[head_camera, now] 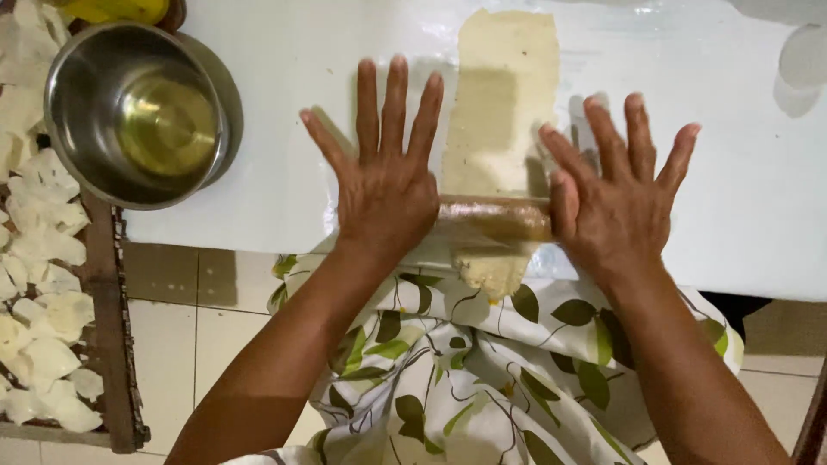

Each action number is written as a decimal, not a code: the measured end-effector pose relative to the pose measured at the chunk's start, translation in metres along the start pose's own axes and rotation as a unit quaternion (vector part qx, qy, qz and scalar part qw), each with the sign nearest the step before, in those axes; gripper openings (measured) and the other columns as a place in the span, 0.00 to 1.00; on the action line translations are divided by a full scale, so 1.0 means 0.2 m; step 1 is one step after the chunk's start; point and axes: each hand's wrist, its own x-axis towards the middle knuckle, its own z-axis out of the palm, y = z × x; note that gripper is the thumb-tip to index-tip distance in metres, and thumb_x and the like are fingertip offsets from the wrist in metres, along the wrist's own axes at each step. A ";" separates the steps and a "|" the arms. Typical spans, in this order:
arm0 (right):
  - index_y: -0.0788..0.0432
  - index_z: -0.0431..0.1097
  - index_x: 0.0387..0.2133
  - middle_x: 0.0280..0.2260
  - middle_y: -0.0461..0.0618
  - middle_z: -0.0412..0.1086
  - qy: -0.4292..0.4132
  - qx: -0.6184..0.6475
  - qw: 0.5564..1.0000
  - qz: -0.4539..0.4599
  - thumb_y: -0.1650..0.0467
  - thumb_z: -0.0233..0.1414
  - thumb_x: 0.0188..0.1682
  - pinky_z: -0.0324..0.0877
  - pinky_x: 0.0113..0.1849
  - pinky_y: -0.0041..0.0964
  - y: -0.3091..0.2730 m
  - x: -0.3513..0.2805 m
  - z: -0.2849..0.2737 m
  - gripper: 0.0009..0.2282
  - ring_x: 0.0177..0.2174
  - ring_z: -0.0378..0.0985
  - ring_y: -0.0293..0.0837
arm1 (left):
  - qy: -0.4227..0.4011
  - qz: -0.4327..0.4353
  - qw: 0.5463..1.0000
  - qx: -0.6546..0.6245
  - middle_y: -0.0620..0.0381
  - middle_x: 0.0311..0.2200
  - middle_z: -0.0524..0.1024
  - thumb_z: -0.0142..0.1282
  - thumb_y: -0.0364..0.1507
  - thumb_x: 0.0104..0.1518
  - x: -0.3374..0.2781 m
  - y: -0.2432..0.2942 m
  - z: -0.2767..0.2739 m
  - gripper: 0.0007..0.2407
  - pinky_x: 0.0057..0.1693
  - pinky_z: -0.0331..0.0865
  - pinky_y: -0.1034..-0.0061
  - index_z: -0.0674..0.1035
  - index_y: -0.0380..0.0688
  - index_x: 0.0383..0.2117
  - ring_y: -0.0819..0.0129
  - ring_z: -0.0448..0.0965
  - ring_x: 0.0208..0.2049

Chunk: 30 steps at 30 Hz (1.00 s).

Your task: Rolling out dough and cutting it into small circular shapes using a cutter.

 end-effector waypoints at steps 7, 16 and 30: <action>0.64 0.77 0.63 0.74 0.58 0.54 0.148 -0.002 0.985 -0.086 0.56 0.29 0.74 0.14 0.59 0.72 0.09 0.23 0.02 0.31 0.72 0.35 0.54 | 0.088 -0.007 0.996 -0.012 0.53 0.72 0.43 0.48 0.10 0.60 0.26 -0.02 -0.07 0.35 0.65 0.22 0.23 0.54 0.54 0.73 0.54 0.36 0.71; 0.48 0.66 0.63 0.72 0.52 0.42 0.046 -0.041 0.996 -0.072 0.48 0.22 0.60 0.31 0.64 0.68 -0.02 -0.04 0.00 0.32 0.69 0.35 0.57 | 0.128 0.049 0.990 -0.029 0.49 0.72 0.38 0.53 0.41 0.71 -0.03 -0.05 0.18 0.28 0.64 0.21 0.22 0.56 0.47 0.73 0.50 0.30 0.72; 0.43 0.58 0.65 0.53 0.57 0.67 -0.184 -0.019 0.976 -0.115 0.63 0.60 0.41 0.71 0.50 0.65 0.04 -0.05 -0.15 0.34 0.52 0.73 0.66 | 0.072 0.220 0.968 -0.092 0.56 0.52 0.74 0.52 0.55 0.55 -0.19 -0.12 0.06 0.28 0.68 0.33 0.25 0.71 0.60 0.60 0.54 0.60 0.68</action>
